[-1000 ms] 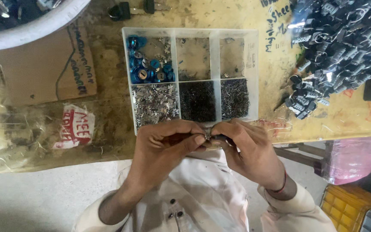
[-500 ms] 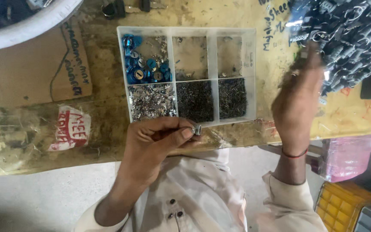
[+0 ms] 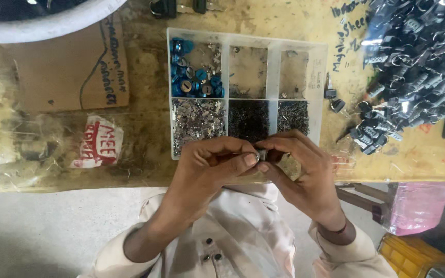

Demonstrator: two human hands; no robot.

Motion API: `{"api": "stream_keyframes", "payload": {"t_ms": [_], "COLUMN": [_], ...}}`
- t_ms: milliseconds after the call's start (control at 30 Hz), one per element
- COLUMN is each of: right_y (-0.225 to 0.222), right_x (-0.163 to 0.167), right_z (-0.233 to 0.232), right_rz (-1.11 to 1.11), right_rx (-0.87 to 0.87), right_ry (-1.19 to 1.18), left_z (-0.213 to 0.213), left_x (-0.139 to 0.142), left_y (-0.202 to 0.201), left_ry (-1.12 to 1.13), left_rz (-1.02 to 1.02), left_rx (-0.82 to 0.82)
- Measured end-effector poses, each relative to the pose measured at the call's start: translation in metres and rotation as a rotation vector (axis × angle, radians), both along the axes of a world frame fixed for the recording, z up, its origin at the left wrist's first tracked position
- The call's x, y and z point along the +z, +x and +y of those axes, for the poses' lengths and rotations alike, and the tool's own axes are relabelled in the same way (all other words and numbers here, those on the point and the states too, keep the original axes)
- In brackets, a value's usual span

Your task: The person repeatedly picks small metal key blanks and pins from a compartmentalized tray, inserts the pins into the blanks, and places the assembled units into a white bowl. The person also handles a black key head and a blue plastic cap during the process.

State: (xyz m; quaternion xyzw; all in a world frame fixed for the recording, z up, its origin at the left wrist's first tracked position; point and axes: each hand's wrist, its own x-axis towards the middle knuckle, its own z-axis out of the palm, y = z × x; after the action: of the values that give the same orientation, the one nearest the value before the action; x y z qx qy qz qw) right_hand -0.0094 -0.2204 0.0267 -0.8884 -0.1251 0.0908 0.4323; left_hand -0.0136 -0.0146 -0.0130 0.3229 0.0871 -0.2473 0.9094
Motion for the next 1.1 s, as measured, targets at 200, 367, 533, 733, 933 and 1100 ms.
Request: {"api": "stream_keyframes", "payload": {"t_ms": [200, 367, 533, 733, 933, 1100], "right_y": [0.007, 0.005, -0.004, -0.006, -0.008, -0.012], "right_x": [-0.005, -0.017, -0.021, -0.02, -0.017, -0.005], "right_z": [-0.012, -0.015, -0.005, 0.004, 0.005, 0.015], "right_rz": [0.19, 0.39, 0.559, 0.463, 0.263, -0.162], "right_rx": [-0.093, -0.246, -0.358, -0.271, -0.159, -0.118], "right_ry": [0.442, 0.709, 0.841, 0.77, 0.552, 0.065], "left_z": [0.009, 0.006, 0.01, 0.009, 0.005, 0.006], "left_x": [0.01, 0.011, 0.007, 0.001, 0.001, 0.007], "left_y": [0.01, 0.012, 0.006, 0.002, 0.004, 0.005], "left_ry": [0.034, 0.088, 0.12, 0.113, 0.109, 0.151], "left_rz": [0.076, 0.068, 0.021, 0.012, 0.019, 0.033], "left_rx": [-0.005, -0.042, -0.024, -0.017, -0.081, -0.108]}}
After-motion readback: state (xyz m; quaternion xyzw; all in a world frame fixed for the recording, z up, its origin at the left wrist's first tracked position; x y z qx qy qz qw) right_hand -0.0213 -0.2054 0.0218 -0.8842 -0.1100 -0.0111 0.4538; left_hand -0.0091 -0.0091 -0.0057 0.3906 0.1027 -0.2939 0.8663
